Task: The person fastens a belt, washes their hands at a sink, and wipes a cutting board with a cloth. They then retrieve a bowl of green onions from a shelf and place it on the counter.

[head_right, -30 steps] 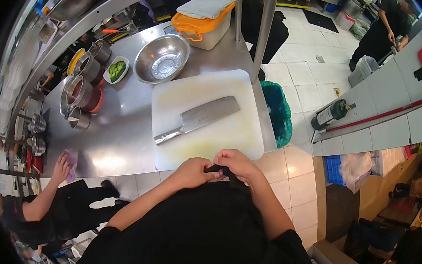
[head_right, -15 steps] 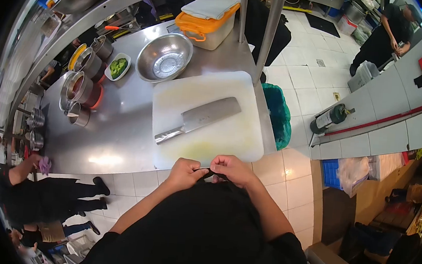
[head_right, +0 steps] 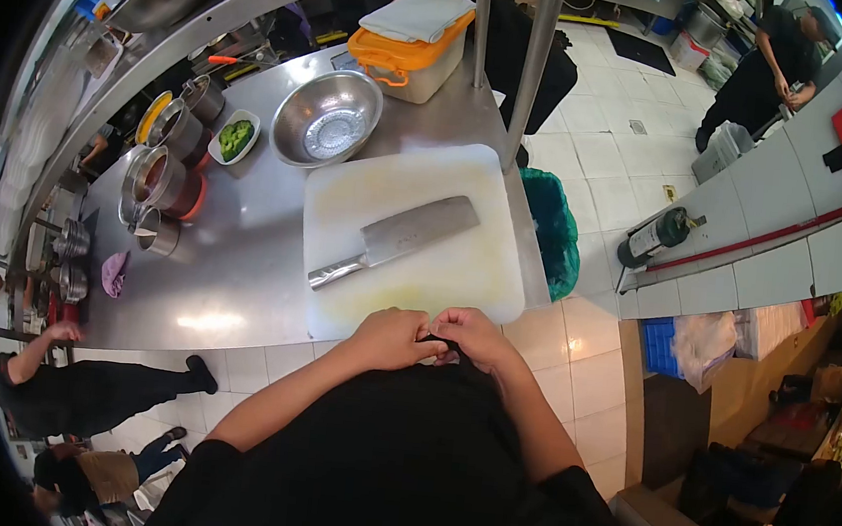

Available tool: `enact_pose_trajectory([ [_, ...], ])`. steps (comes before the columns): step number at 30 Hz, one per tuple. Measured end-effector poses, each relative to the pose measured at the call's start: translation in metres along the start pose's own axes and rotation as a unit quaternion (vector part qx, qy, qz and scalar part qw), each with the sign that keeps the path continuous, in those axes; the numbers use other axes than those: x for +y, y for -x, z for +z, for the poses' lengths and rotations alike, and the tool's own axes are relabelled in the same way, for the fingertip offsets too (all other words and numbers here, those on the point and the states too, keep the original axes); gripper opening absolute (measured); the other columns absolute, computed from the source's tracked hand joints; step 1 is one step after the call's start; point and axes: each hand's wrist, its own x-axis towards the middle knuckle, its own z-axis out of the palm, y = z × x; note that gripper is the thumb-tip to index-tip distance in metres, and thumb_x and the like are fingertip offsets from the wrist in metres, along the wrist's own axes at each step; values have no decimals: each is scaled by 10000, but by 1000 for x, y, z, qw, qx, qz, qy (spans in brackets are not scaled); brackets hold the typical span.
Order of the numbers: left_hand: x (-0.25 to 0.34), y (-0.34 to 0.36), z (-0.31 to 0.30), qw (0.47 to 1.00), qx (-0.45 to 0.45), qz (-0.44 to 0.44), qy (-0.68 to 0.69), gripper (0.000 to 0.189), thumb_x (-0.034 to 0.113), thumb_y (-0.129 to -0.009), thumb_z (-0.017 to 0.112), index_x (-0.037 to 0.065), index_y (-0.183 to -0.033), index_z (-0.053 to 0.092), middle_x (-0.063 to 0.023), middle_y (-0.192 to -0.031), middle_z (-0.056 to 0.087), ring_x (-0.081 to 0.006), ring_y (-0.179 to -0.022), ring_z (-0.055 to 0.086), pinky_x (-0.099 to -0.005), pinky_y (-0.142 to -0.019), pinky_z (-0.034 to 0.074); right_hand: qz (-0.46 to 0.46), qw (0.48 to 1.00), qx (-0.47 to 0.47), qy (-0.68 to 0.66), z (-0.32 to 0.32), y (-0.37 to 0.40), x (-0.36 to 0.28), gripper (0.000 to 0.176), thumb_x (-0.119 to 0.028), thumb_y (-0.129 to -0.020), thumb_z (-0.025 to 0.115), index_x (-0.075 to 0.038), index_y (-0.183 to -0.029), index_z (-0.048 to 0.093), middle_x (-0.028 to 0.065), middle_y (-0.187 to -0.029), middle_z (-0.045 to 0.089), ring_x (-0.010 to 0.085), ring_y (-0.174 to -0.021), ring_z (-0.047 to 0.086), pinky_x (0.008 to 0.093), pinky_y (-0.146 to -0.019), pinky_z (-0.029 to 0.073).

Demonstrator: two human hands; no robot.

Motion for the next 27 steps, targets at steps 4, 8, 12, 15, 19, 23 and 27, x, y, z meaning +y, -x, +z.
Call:
enact_pose_trajectory([
  [4,-3,-10,11,998,8,41,-44,233,297,-823,536,100,-709,587,-105,-609,594,-322,-621,588,-428,-592,441,-19,1000,-1,-2,-7,6,0,127,-153,-869,578,-29,-885,556,55,-757,580,141,-572,573,275,-570,510],
  [8,-2,-2,19,999,5,51,-3,207,264,-826,519,115,-706,599,-112,-607,588,-333,-621,584,-430,-594,442,-26,1000,-8,-13,-3,13,7,130,-153,-869,580,-28,-891,556,51,-774,582,145,-563,570,284,-574,513],
  [12,-14,4,24,997,40,59,-10,192,199,-795,524,79,-659,587,-139,-600,576,-348,-603,571,-437,-582,443,-19,1000,21,7,0,19,7,122,-152,-867,565,-31,-877,557,45,-778,579,144,-589,576,291,-563,510],
  [15,-85,14,9,986,132,33,-98,167,121,-756,515,45,-617,566,-163,-601,572,-349,-579,563,-435,-544,438,13,996,91,-10,-30,40,34,81,-116,-854,543,-35,-852,546,39,-735,558,129,-588,566,284,-531,501],
  [19,-53,25,-26,992,113,-22,-42,176,151,-769,551,3,-677,580,-185,-606,550,-335,-559,561,-404,-543,460,-11,991,108,-75,-21,46,18,63,-62,-807,509,-52,-767,556,1,-653,511,88,-512,470,247,-467,425],
  [23,-53,18,28,985,-53,17,162,254,284,-857,588,35,-806,587,-58,-691,581,-139,-671,552,-284,-626,446,28,991,132,4,2,42,15,101,-136,-840,544,-77,-757,546,-24,-657,489,54,-562,425,222,-466,366],
  [27,-62,13,36,928,-246,-29,279,300,330,-879,587,44,-970,604,7,-806,584,-87,-786,524,-230,-727,429,53,991,107,-56,-6,55,16,120,-213,-853,574,-100,-880,546,-29,-701,485,46,-587,433,194,-490,351],
])
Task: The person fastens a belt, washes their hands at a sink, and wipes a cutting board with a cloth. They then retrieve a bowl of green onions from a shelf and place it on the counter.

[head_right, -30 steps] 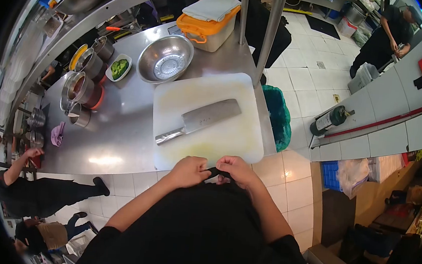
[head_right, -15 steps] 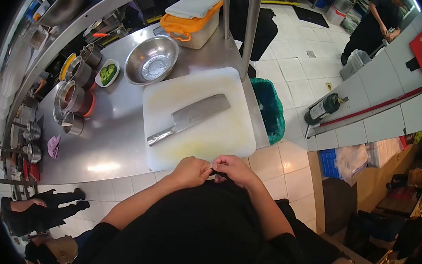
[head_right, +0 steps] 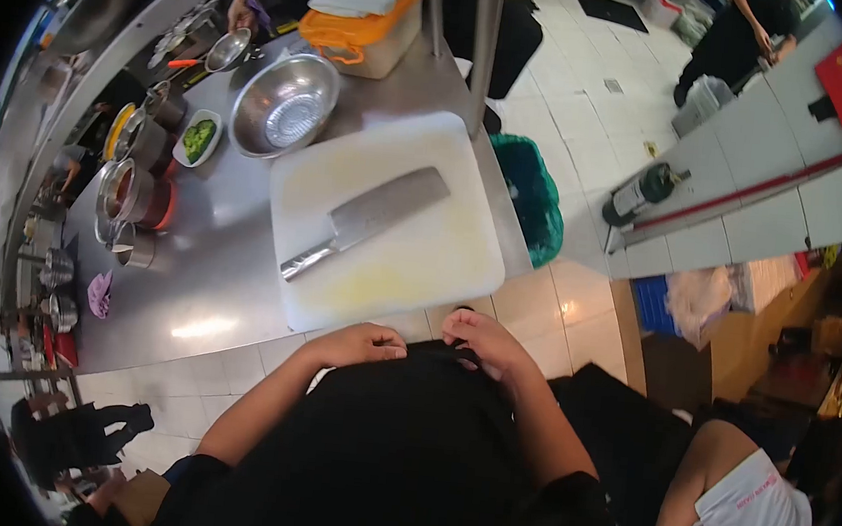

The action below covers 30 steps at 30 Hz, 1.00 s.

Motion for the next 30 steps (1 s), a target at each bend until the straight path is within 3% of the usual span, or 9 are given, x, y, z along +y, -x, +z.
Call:
enact_pose_trajectory([
  [8,-46,43,-10,993,27,-118,18,274,323,-913,527,59,-854,572,23,-764,563,-47,-709,478,-225,-628,399,61,961,-87,253,-27,66,4,318,-210,-847,592,-34,-1099,514,-18,-697,515,57,-514,450,210,-461,363],
  [13,-72,111,25,969,120,-100,192,242,265,-939,481,64,-819,541,40,-623,473,-37,-605,411,-199,-534,350,-8,959,-37,280,5,96,-24,371,-42,-803,591,-23,-1158,487,0,-714,519,55,-553,461,191,-480,369],
  [18,-27,165,24,935,196,-149,257,163,203,-925,510,77,-824,537,34,-596,480,-36,-490,397,-194,-443,324,-103,935,-60,333,36,83,-59,391,-103,-753,669,-37,-1116,542,3,-728,532,69,-635,486,210,-570,392],
  [20,-21,185,14,907,317,-50,275,109,156,-887,569,87,-813,526,33,-582,474,-47,-414,367,-218,-372,285,-153,919,-79,355,47,69,-74,396,-134,-733,701,-34,-1089,560,13,-734,538,81,-679,505,222,-608,401],
  [22,-4,182,3,886,328,5,328,113,127,-846,617,87,-819,515,34,-576,463,-46,-401,348,-219,-356,268,-201,894,-133,377,59,51,-86,361,-139,-720,720,-37,-1043,596,10,-757,541,82,-716,498,218,-663,396],
  [24,8,167,-10,860,336,71,378,162,98,-806,665,87,-824,504,35,-571,453,-45,-388,329,-220,-339,251,-203,895,-162,361,64,30,-84,253,-124,-749,699,-28,-966,612,1,-723,535,60,-593,458,202,-540,371],
  [26,10,138,-18,876,340,59,337,275,36,-726,724,92,-842,482,25,-623,464,-49,-462,371,-219,-390,301,-48,968,-134,206,63,14,-81,153,-99,-786,662,-21,-898,592,-11,-654,508,28,-464,373,189,-405,281],
  [27,12,119,-19,892,357,113,255,302,19,-705,729,92,-851,476,20,-671,472,-55,-509,388,-224,-428,325,-57,983,-134,116,59,5,-74,73,-68,-814,618,-31,-820,555,-27,-585,451,11,-393,297,183,-340,192],
  [30,25,67,-13,898,397,187,21,313,-3,-684,705,78,-874,469,-5,-793,490,-83,-631,443,-247,-547,395,-39,991,-130,-19,41,-17,-60,67,-36,-813,593,-40,-818,526,-24,-576,425,23,-397,314,185,-339,211],
])
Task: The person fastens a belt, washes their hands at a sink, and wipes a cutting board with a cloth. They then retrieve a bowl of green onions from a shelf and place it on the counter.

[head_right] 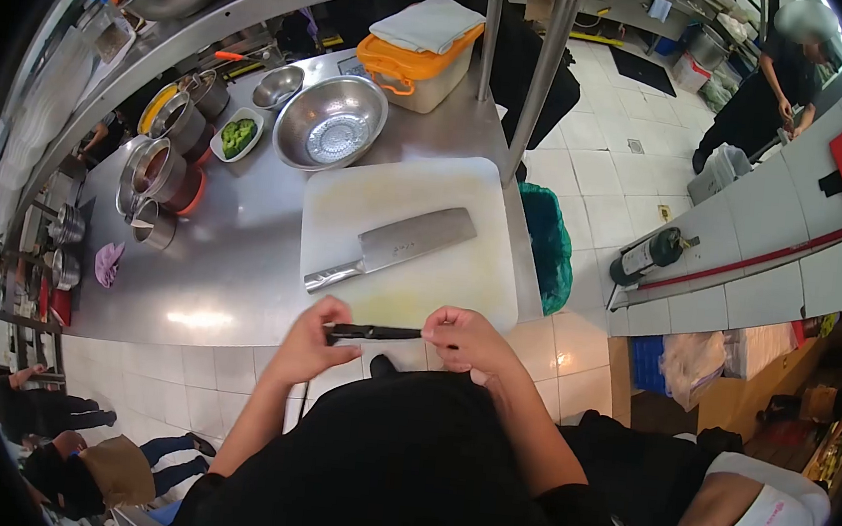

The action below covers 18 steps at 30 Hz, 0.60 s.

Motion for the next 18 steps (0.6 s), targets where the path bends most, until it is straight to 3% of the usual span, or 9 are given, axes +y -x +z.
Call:
enact_pose_trajectory([
  [3,12,-17,39,993,-35,-47,-107,303,13,-689,685,68,-910,485,-31,-830,514,-131,-619,509,-272,-569,438,-35,993,3,-109,-16,-4,5,86,-3,-808,566,-47,-847,504,-11,-593,435,38,-397,321,192,-336,218],
  [5,18,-24,57,983,-67,82,-148,248,48,-721,651,83,-929,520,-55,-885,539,-201,-655,574,-312,-597,472,-33,993,10,-117,-18,-6,5,109,5,-802,562,-50,-869,494,-4,-608,445,42,-407,331,192,-341,228],
  [8,7,-31,63,971,-77,121,-192,189,70,-742,626,102,-914,556,-47,-942,556,-259,-685,592,-355,-595,480,-22,989,15,-144,-26,-9,13,142,12,-796,556,-55,-897,482,6,-635,452,48,-434,352,192,-354,246],
  [13,7,-26,64,963,-71,114,-232,154,74,-735,640,92,-876,583,-55,-912,582,-254,-694,602,-343,-603,484,-6,982,-7,-188,-33,-17,24,128,-17,-805,573,-58,-894,489,20,-689,464,52,-486,376,188,-379,267],
  [18,3,-27,64,954,-62,108,-273,156,125,-730,667,67,-861,605,-75,-848,602,-255,-702,611,-351,-608,490,-7,996,68,-51,-25,-17,20,125,-142,-857,594,-47,-904,526,25,-766,487,61,-525,398,181,-412,311],
])
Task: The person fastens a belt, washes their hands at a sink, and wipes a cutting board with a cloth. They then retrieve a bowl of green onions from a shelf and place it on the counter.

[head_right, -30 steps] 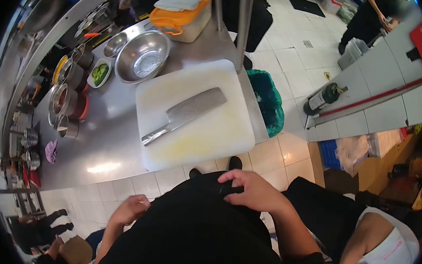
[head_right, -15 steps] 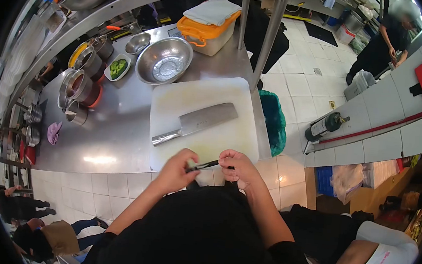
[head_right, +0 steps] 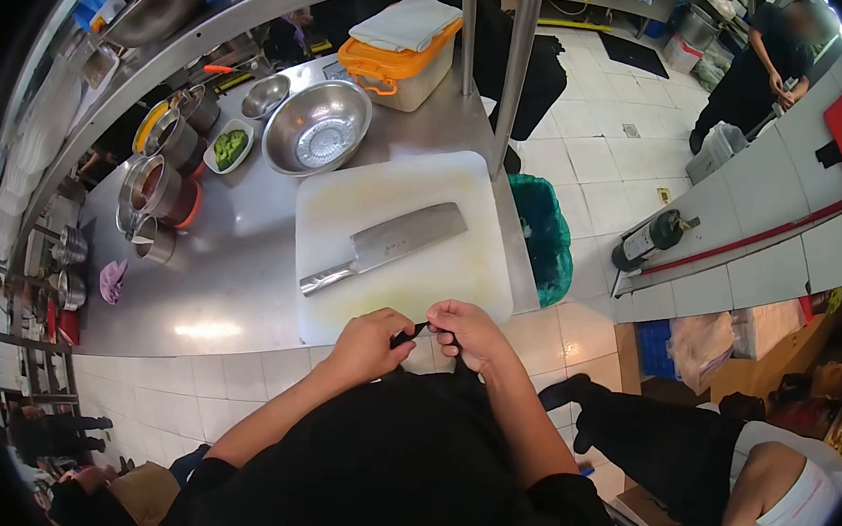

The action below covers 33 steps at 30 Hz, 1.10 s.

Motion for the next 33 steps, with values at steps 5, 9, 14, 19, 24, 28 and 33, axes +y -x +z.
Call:
enact_pose_trajectory([
  [5,0,-14,15,993,-24,-36,-112,165,167,-747,591,49,-856,630,-92,-811,596,-280,-734,603,-391,-648,478,-30,991,13,130,4,-10,5,147,-175,-894,547,-31,-922,534,45,-756,534,91,-532,469,213,-429,391],
  [9,1,-22,18,988,10,8,-151,141,140,-707,572,62,-795,649,-85,-785,584,-281,-728,578,-405,-678,455,-26,977,-2,213,2,-11,5,197,-204,-925,489,-12,-926,532,71,-716,569,132,-545,552,262,-472,485],
  [14,-8,-30,23,981,68,35,-177,98,142,-634,583,76,-590,639,-66,-675,565,-249,-687,546,-376,-659,397,-37,973,-31,227,6,-10,10,218,-222,-938,456,-14,-892,504,80,-681,564,152,-532,562,265,-478,491],
  [19,-11,-30,22,979,62,40,-188,88,138,-606,581,85,-548,621,-54,-639,553,-241,-672,534,-367,-643,371,-45,974,-38,218,2,-10,14,208,-222,-936,463,-34,-848,472,89,-699,569,147,-544,559,276,-495,502],
  [24,-13,-21,18,975,16,11,-222,130,169,-624,566,95,-539,631,-50,-662,573,-230,-702,546,-368,-678,366,-3,984,-17,177,-8,2,27,203,-228,-925,492,-62,-814,459,75,-703,571,133,-550,540,237,-491,434],
  [28,-17,-13,18,975,28,-2,-219,133,165,-629,560,94,-532,617,-46,-665,571,-225,-687,544,-362,-678,367,-21,989,-17,145,-18,15,36,198,-236,-916,508,-77,-808,461,61,-690,564,109,-519,492,214,-472,375],
  [33,-25,-10,22,987,2,6,-160,157,160,-652,543,61,-544,599,-83,-665,563,-246,-677,551,-386,-652,390,35,984,55,164,-22,32,22,181,-203,-894,534,-89,-785,445,88,-665,544,74,-441,400,208,-363,277],
])
